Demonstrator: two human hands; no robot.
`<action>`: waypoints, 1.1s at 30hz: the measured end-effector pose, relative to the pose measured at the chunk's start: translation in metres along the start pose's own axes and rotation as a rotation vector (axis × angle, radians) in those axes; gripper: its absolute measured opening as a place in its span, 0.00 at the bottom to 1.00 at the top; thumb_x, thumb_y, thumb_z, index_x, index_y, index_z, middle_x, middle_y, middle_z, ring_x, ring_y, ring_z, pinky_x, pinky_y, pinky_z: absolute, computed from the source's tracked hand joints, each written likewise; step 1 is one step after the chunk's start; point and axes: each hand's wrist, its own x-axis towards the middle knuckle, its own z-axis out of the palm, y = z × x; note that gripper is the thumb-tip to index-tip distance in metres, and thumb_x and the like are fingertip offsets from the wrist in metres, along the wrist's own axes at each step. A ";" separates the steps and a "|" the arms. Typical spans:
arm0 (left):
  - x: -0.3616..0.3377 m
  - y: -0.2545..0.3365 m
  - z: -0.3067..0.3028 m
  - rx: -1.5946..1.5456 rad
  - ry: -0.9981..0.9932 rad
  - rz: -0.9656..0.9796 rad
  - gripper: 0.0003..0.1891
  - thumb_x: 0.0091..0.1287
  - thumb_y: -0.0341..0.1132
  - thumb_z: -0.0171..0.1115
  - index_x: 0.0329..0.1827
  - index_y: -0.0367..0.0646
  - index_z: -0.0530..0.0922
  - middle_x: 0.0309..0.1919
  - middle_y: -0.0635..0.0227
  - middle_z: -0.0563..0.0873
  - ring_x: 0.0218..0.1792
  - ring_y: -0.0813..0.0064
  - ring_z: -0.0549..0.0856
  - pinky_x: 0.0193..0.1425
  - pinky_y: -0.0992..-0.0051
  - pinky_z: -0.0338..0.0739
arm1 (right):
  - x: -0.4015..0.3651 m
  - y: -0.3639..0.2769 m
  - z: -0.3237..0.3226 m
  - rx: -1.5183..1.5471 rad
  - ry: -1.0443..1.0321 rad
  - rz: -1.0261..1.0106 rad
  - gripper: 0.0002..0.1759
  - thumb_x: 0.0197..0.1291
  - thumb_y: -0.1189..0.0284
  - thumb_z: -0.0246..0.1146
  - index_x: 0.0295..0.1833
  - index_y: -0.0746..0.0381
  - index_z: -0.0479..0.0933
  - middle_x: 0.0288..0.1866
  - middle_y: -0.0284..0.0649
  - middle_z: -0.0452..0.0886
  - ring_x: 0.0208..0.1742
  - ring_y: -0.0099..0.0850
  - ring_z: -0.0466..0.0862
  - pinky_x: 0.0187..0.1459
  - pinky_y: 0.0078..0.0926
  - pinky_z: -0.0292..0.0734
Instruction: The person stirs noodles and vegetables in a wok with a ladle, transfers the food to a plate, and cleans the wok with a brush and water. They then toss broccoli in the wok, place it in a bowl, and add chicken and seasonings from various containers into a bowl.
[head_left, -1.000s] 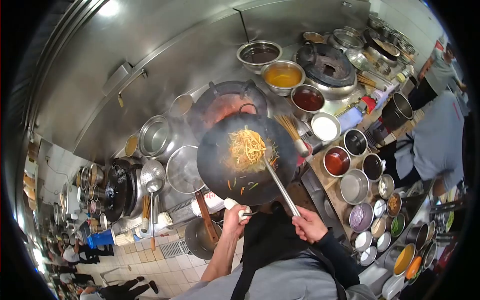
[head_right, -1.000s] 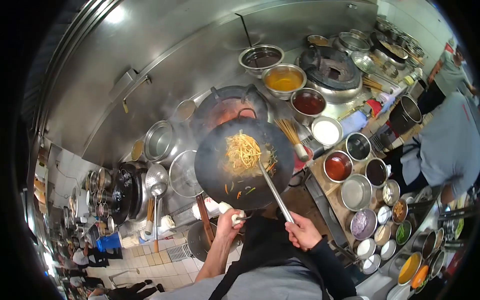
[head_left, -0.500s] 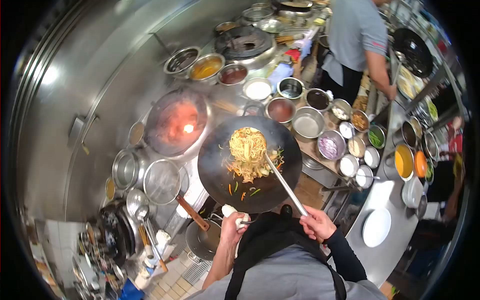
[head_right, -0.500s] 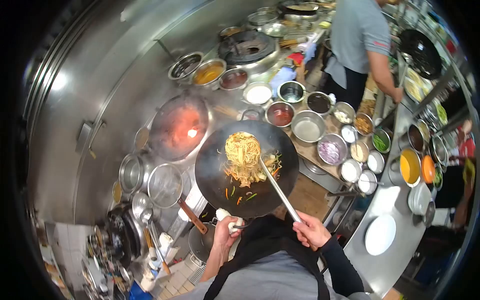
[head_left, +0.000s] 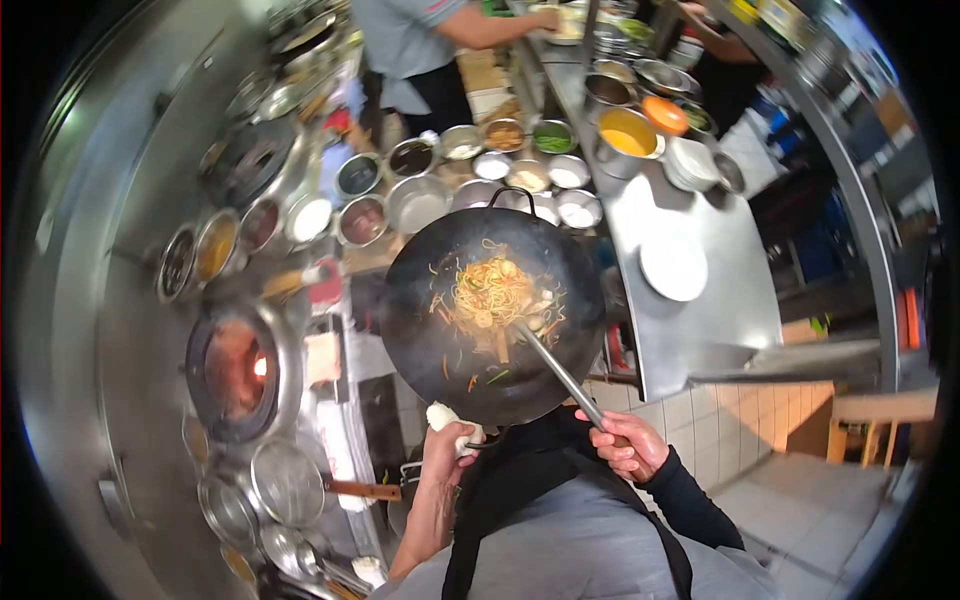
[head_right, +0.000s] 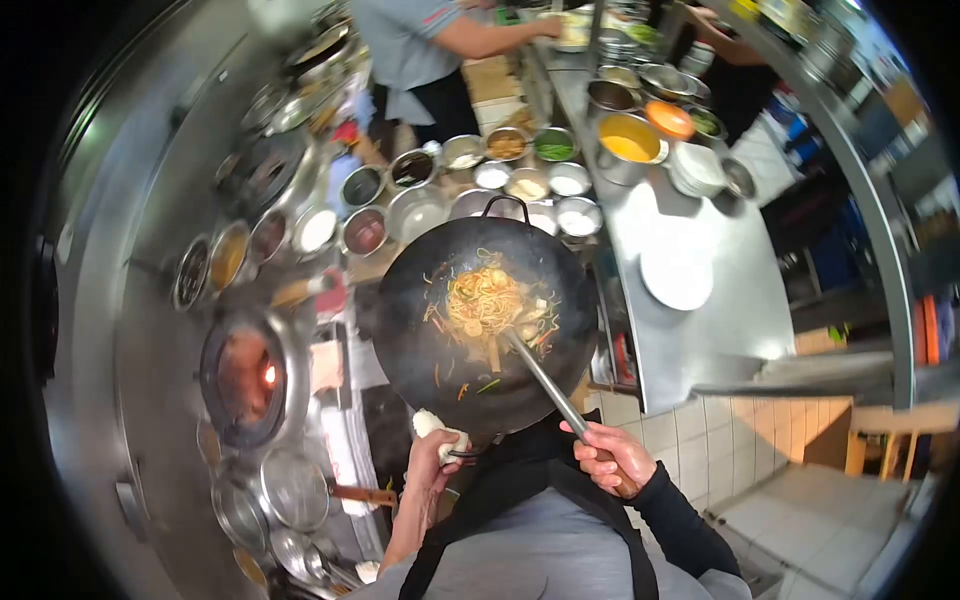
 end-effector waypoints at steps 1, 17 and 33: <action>0.002 0.004 0.014 0.033 -0.036 0.008 0.09 0.63 0.31 0.61 0.38 0.32 0.78 0.28 0.53 0.85 0.16 0.75 0.79 0.13 0.81 0.64 | -0.014 0.003 -0.003 0.014 -0.004 -0.051 0.23 0.83 0.70 0.49 0.78 0.63 0.65 0.35 0.32 0.68 0.22 0.14 0.63 0.14 0.13 0.60; 0.037 -0.006 0.143 0.166 -0.198 0.162 0.07 0.62 0.27 0.59 0.37 0.31 0.75 0.25 0.52 0.84 0.14 0.72 0.77 0.11 0.79 0.63 | -0.193 -0.052 -0.037 -0.056 0.151 -0.709 0.24 0.82 0.69 0.50 0.76 0.68 0.64 0.35 0.33 0.69 0.20 0.13 0.63 0.13 0.12 0.62; 0.008 -0.006 0.214 0.133 -0.127 0.335 0.05 0.62 0.27 0.59 0.35 0.33 0.75 0.23 0.50 0.83 0.12 0.72 0.76 0.11 0.80 0.62 | -0.046 -0.048 -0.188 -0.290 0.548 -0.830 0.07 0.77 0.72 0.56 0.55 0.61 0.73 0.28 0.30 0.71 0.19 0.18 0.71 0.15 0.22 0.67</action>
